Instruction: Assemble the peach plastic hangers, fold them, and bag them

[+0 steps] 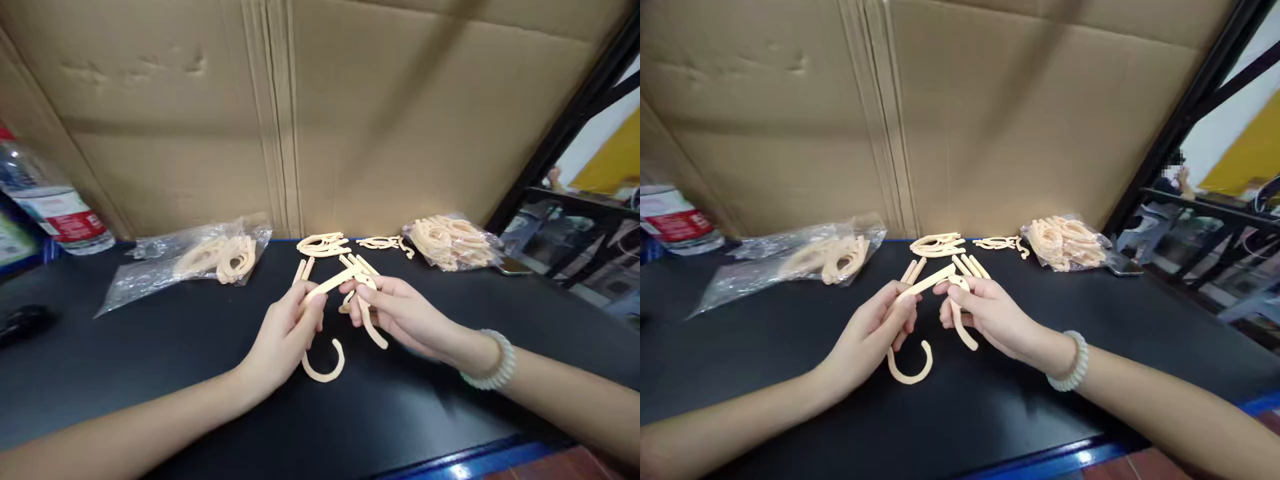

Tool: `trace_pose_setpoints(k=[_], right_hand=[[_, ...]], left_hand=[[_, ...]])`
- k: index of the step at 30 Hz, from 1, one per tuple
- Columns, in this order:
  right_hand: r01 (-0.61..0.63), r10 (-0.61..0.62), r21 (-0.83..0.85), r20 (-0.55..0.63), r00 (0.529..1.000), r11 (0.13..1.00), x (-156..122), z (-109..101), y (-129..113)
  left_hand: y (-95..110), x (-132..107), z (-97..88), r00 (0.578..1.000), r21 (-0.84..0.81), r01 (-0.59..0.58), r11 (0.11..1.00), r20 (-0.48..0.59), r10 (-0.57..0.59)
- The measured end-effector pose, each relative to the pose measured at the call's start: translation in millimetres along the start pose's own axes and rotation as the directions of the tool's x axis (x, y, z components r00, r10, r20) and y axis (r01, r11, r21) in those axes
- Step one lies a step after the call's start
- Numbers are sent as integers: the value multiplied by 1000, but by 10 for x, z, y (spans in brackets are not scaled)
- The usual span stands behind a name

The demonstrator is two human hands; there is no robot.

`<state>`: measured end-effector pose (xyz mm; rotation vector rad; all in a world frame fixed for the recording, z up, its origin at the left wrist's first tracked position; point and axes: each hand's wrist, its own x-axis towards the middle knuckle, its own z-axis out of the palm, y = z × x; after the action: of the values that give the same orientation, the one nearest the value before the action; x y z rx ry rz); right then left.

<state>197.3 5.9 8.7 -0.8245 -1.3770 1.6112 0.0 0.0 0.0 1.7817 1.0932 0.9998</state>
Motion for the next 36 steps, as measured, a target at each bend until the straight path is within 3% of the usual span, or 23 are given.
trace_pose_setpoints(k=[4,9,12,17,20,23,30,32,34,36], right_hand=[[64,-77,-162,-78,994,985,-17,-24,-2],[55,-9,-398,117,993,916,-54,-25,13],[10,66,-431,162,985,902,-76,-18,15],[-79,165,-414,175,971,907,-89,-24,7],[-165,257,-365,221,941,916,-91,-33,20],[-239,337,-347,258,905,907,-93,-27,19],[-253,377,-541,130,917,802,-121,29,-21],[-162,314,-648,126,941,745,-141,50,0],[77,107,-820,166,980,567,-172,76,31],[332,-163,-911,299,940,246,-214,99,48]], left_hand=[[12,-30,25,997,68,-71,995,-12,72],[-78,-44,19,957,329,-273,904,2,289],[-123,-36,-8,894,571,-406,713,89,438],[-107,14,-66,725,792,-530,305,236,647],[-102,48,-101,665,790,-587,175,347,661],[-114,69,-123,635,771,-631,87,449,629],[-76,48,-123,633,740,-672,6,571,523],[-58,47,-122,650,736,-677,20,585,485],[-51,56,-122,709,752,-653,91,564,424],[-54,69,-122,783,776,-598,198,514,352]])
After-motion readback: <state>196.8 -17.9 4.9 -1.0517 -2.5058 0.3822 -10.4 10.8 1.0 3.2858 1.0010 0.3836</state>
